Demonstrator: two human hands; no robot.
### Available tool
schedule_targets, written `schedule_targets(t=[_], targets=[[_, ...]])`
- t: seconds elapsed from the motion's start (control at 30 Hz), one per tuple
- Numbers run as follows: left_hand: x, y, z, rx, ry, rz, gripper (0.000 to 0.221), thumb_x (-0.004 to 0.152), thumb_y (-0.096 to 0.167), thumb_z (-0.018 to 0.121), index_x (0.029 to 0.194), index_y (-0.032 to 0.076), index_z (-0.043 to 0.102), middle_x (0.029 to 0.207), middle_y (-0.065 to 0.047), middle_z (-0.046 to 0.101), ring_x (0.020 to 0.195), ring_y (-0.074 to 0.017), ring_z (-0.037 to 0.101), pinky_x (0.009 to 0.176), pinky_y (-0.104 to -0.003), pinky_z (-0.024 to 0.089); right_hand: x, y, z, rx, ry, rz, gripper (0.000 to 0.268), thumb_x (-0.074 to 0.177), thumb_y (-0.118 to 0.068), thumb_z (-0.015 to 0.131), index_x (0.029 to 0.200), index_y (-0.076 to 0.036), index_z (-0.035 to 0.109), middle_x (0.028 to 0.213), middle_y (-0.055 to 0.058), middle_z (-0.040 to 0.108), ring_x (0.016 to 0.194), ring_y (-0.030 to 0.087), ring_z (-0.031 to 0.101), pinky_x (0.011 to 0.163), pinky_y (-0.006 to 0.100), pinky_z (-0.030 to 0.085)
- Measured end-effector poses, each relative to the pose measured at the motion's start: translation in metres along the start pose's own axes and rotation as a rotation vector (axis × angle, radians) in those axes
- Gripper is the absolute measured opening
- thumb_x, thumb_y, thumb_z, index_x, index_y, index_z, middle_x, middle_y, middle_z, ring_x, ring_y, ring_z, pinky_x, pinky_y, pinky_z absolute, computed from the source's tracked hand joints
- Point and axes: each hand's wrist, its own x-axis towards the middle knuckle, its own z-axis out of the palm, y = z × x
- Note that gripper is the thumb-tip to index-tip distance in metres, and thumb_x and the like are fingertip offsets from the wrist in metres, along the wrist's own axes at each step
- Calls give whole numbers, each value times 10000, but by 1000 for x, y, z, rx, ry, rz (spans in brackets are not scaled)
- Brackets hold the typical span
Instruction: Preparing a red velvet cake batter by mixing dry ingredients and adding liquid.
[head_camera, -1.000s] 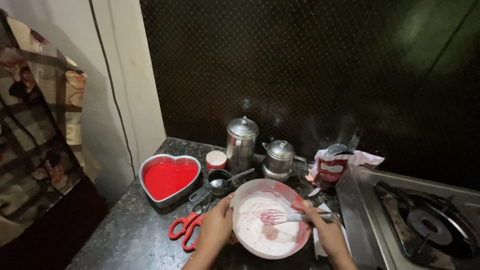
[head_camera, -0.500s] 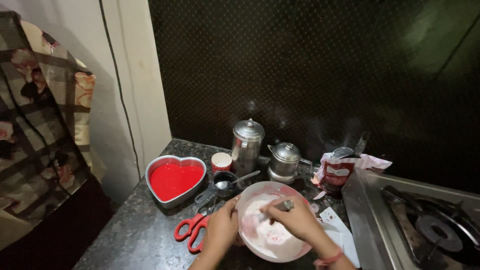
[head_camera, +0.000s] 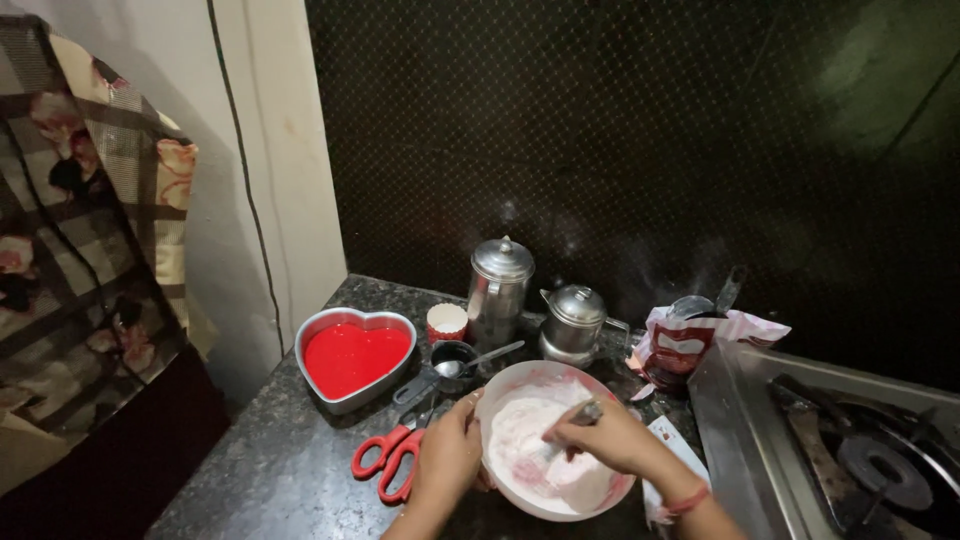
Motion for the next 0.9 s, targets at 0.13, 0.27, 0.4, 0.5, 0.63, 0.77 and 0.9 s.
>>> schedule_targets(t=[0.13, 0.27, 0.4, 0.5, 0.63, 0.77, 0.9], targets=[[3, -6, 2, 60, 44, 108, 432, 963, 127, 519, 1370, 175, 658, 753, -160, 766, 488, -217, 731, 497, -327, 584, -10, -35, -13, -244, 27, 199, 300, 861, -303, 751, 885, -26, 862, 729, 118, 792, 573, 139, 674, 548, 268, 494], [-5, 2, 2, -51, -23, -31, 439, 988, 128, 492, 1404, 190, 617, 697, -161, 747, 463, -214, 696, 463, -341, 580, -10, -22, 2, -216, 212, 292, 293, 876, -339, 705, 966, -111, 867, 720, 66, 789, 590, 134, 646, 548, 266, 443], [-2, -7, 2, -122, -14, -26, 415, 987, 171, 541, 1389, 193, 642, 728, -151, 759, 443, -180, 659, 441, -326, 553, -8, 7, 3, 156, 198, 116, 321, 882, -276, 651, 978, -72, 880, 704, 61, 801, 610, 117, 693, 544, 266, 492], [-2, -10, -1, -124, 33, 11, 405, 959, 159, 568, 1355, 176, 654, 846, -83, 802, 451, -174, 678, 437, -321, 541, -10, 29, -1, 215, 250, 21, 340, 889, -281, 653, 1025, -65, 878, 725, 59, 803, 641, 127, 689, 545, 276, 500], [3, -14, -7, -204, 112, -4, 405, 932, 133, 572, 1333, 155, 629, 1004, -11, 791, 476, -179, 705, 464, -316, 557, -22, 9, 3, 176, 240, 17, 390, 852, -310, 713, 1189, -133, 800, 774, 56, 813, 725, 127, 721, 619, 261, 531], [15, -26, -8, -47, 257, 73, 348, 907, 181, 626, 1243, 137, 708, 963, -104, 810, 618, -205, 761, 601, -357, 563, -26, -1, 4, -20, 366, 179, 697, 746, -378, 862, 1395, -267, 633, 933, 54, 748, 843, 157, 742, 741, 309, 575], [21, -25, -11, 94, 375, 150, 306, 906, 187, 621, 1186, 136, 734, 1069, -109, 806, 973, -257, 765, 858, -364, 559, -22, 13, -3, -49, 664, 32, 771, 666, -358, 875, 1381, -222, 624, 1108, 99, 676, 982, 209, 719, 851, 376, 581]])
